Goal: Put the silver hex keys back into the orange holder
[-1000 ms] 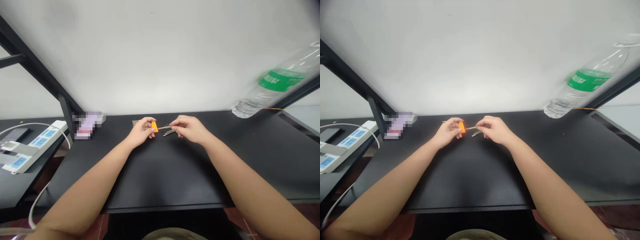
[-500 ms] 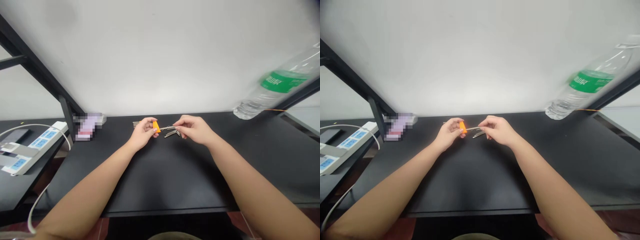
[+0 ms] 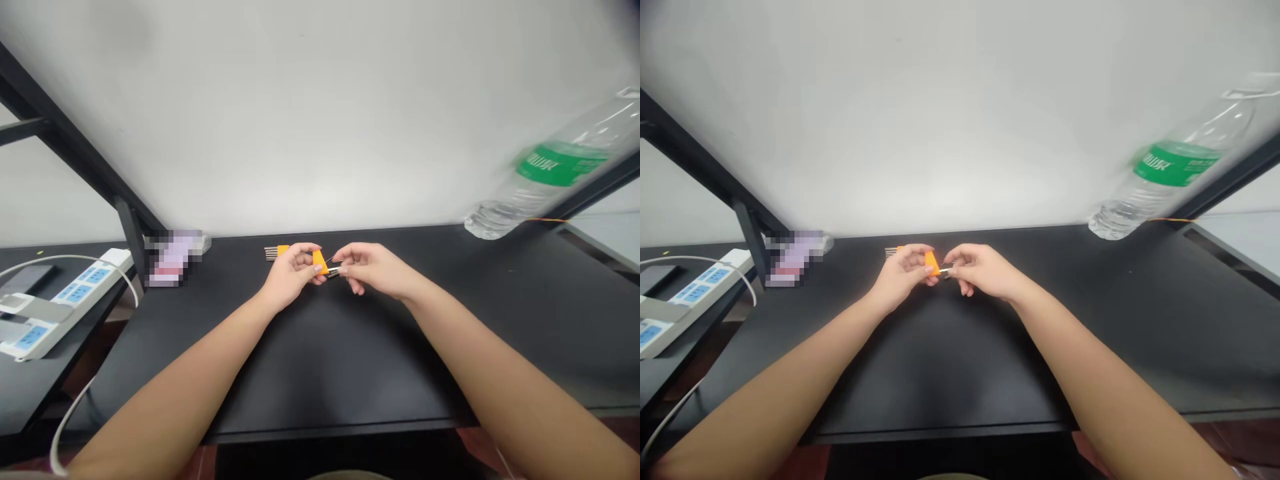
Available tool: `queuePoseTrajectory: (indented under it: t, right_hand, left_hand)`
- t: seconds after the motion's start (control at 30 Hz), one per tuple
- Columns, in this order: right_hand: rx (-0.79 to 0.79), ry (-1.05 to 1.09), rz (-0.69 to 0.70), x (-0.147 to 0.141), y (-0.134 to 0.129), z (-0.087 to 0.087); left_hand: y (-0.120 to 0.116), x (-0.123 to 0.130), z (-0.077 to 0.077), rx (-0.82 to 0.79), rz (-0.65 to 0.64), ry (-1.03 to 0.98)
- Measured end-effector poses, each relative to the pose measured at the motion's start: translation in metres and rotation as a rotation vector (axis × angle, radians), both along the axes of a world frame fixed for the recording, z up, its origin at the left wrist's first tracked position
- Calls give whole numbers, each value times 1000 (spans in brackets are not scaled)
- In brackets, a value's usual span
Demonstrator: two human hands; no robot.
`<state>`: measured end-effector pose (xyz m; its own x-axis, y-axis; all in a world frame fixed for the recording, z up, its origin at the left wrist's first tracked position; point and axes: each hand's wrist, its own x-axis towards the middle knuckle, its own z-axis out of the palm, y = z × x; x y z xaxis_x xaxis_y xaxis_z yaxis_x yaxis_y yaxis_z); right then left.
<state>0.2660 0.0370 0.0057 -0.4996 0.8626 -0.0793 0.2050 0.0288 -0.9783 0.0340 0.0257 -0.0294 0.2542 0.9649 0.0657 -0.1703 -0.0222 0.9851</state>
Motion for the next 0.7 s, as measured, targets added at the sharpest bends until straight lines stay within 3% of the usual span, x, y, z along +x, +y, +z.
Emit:
queuePoseTrajectory:
  t: [0.17, 0.37, 0.47, 0.53, 0.67, 0.7]
  right_hand:
    - [-194, 42, 7, -20, -4, -16]
    - [-166, 74, 30, -21, -2, -25]
    - [-117, 21, 78, -22, -3, -24]
    - [8, -125, 96, -20, -3, -20]
    - [554, -576, 5, 2, 7, -12]
    - [631, -663, 6, 8, 10, -11]
  left_hand:
    - [-2, 0, -4, 18, -54, 141]
    - [-6, -6, -2, 286, -126, 522]
    - [-7, -8, 1, 340, -131, 611]
    - [-7, -9, 3, 344, -98, 684]
    - [-3, -15, 4, 388, -3, 834]
    - [-2, -16, 4, 394, 5, 844]
